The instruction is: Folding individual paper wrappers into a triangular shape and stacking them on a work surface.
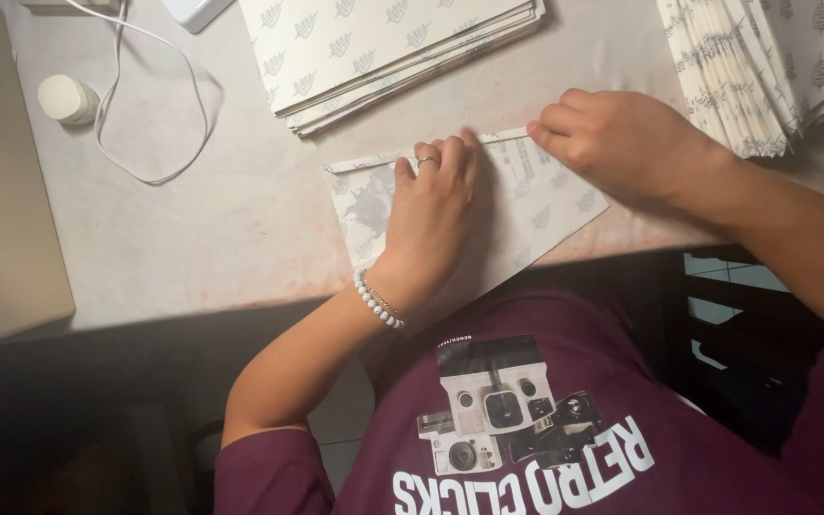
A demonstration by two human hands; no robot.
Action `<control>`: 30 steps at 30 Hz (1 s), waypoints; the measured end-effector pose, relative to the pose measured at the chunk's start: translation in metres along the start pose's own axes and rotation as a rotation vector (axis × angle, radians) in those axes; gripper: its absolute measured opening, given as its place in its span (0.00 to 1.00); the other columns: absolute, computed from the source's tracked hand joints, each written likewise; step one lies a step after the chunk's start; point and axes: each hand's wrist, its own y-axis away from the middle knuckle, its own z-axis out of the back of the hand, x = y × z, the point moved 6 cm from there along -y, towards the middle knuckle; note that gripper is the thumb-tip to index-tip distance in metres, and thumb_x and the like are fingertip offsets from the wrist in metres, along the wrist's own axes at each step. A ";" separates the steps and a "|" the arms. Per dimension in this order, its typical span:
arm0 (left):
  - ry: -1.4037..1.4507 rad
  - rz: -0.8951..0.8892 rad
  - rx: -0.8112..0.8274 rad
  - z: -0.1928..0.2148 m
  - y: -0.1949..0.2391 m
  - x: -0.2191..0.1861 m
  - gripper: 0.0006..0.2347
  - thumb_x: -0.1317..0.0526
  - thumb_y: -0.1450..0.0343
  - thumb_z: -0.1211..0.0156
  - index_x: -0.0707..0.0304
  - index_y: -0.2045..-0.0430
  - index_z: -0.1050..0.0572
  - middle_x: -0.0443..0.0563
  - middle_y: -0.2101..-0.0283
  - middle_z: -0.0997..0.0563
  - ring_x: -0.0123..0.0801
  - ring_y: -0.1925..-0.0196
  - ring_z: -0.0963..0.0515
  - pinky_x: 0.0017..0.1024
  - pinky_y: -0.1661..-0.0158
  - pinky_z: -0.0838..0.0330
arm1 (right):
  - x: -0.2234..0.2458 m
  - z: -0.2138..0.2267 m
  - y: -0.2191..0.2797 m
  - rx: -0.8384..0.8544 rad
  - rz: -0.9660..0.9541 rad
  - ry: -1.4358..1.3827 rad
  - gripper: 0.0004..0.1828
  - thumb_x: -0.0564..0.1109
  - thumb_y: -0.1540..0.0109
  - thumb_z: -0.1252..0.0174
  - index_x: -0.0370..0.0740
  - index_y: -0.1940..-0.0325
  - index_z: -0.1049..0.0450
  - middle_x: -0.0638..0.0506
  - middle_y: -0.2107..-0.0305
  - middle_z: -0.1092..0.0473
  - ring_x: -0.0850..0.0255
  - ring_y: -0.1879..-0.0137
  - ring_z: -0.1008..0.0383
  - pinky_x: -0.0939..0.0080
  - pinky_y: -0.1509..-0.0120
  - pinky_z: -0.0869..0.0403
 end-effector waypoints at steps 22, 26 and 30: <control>0.104 0.020 -0.043 0.019 -0.008 -0.002 0.19 0.53 0.27 0.50 0.47 0.40 0.32 0.43 0.58 0.26 0.43 0.57 0.23 0.52 0.59 0.26 | 0.003 -0.002 -0.010 0.107 0.008 0.175 0.32 0.36 0.39 0.46 0.52 0.30 0.32 0.64 0.69 0.26 0.66 0.65 0.27 0.66 0.61 0.24; 0.170 -0.045 0.059 0.017 -0.009 -0.001 0.23 0.59 0.28 0.49 0.46 0.34 0.35 0.46 0.58 0.27 0.52 0.54 0.23 0.71 0.36 0.45 | -0.006 0.004 -0.009 0.051 -0.058 0.091 0.14 0.46 0.31 0.50 0.50 0.43 0.24 0.59 0.69 0.30 0.63 0.65 0.30 0.63 0.67 0.25; 0.144 -0.050 0.010 0.015 -0.014 0.000 0.20 0.60 0.28 0.46 0.45 0.40 0.32 0.43 0.61 0.27 0.48 0.58 0.22 0.65 0.39 0.36 | -0.019 0.006 0.002 0.185 -0.099 0.128 0.14 0.51 0.28 0.52 0.53 0.43 0.24 0.57 0.69 0.32 0.61 0.60 0.30 0.65 0.66 0.25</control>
